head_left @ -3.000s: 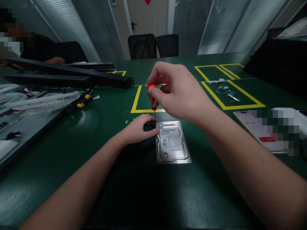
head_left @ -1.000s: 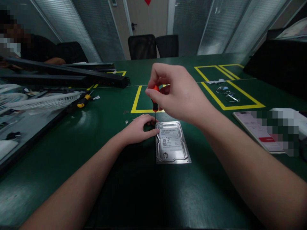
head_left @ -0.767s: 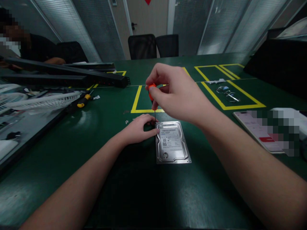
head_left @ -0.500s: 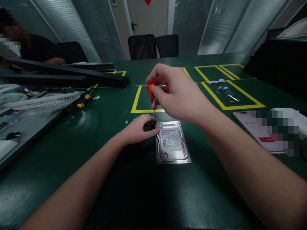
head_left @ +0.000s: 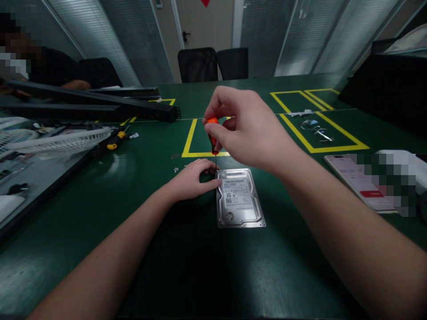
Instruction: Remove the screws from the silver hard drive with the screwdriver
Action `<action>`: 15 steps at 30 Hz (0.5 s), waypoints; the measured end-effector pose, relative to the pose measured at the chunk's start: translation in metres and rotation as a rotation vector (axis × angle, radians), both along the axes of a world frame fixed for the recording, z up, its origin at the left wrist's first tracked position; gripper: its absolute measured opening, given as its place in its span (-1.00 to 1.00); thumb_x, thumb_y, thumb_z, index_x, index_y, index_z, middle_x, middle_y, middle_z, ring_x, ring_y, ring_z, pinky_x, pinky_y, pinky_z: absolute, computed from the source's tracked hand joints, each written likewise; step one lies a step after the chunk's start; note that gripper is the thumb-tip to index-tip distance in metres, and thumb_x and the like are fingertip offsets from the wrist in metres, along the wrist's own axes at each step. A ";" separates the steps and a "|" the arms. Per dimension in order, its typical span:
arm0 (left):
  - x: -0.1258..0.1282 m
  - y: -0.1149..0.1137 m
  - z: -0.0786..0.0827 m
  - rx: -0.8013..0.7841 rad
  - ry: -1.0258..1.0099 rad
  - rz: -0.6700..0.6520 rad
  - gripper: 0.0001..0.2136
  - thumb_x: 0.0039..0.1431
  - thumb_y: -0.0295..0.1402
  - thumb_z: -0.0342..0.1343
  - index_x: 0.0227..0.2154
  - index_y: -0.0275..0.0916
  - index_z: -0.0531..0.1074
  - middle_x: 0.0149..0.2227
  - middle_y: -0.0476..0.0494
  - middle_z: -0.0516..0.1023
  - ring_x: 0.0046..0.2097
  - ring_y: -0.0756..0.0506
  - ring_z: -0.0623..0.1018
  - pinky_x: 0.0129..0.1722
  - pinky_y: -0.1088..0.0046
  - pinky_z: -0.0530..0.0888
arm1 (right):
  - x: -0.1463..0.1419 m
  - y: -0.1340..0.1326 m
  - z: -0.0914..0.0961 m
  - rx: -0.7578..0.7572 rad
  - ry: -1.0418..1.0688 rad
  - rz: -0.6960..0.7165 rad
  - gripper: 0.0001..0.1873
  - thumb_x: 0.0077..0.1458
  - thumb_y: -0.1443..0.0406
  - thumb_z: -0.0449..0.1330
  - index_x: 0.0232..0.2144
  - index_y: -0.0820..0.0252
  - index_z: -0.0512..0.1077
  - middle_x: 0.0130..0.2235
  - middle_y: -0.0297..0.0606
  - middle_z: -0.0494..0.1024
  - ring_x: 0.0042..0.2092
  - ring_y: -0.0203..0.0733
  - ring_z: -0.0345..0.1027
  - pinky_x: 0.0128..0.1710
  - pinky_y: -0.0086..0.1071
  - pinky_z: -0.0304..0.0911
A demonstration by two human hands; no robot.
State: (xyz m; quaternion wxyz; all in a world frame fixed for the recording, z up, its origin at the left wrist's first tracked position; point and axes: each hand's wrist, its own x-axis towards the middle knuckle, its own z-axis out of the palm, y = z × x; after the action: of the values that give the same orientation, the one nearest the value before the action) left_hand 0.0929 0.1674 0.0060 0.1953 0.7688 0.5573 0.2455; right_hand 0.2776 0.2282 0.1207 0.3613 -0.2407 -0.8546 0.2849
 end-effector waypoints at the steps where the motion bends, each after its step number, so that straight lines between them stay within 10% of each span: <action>1: 0.000 0.000 0.000 0.000 -0.001 0.000 -0.66 0.26 -0.09 0.21 -0.06 -0.22 0.51 -0.06 -0.21 0.59 -0.05 -0.20 0.54 0.00 0.18 0.49 | 0.000 0.000 0.000 0.006 -0.003 -0.002 -0.90 0.22 0.36 0.27 -0.29 0.08 0.41 -0.16 -0.20 0.64 -0.18 -0.06 0.54 -0.30 -0.29 0.39; 15: 0.000 -0.001 0.001 -0.010 0.011 0.005 -0.65 0.26 -0.09 0.21 -0.05 -0.24 0.50 -0.06 -0.23 0.58 -0.05 -0.20 0.54 0.01 0.16 0.48 | 0.001 0.000 -0.001 0.052 0.028 0.011 -0.88 0.21 0.37 0.26 -0.34 0.08 0.39 -0.17 -0.22 0.64 -0.16 -0.09 0.52 -0.28 -0.31 0.36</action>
State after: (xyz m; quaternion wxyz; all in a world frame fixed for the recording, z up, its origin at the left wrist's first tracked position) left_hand 0.0930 0.1666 0.0071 0.1954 0.7676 0.5616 0.2391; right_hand 0.2788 0.2283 0.1198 0.3780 -0.2227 -0.8577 0.2681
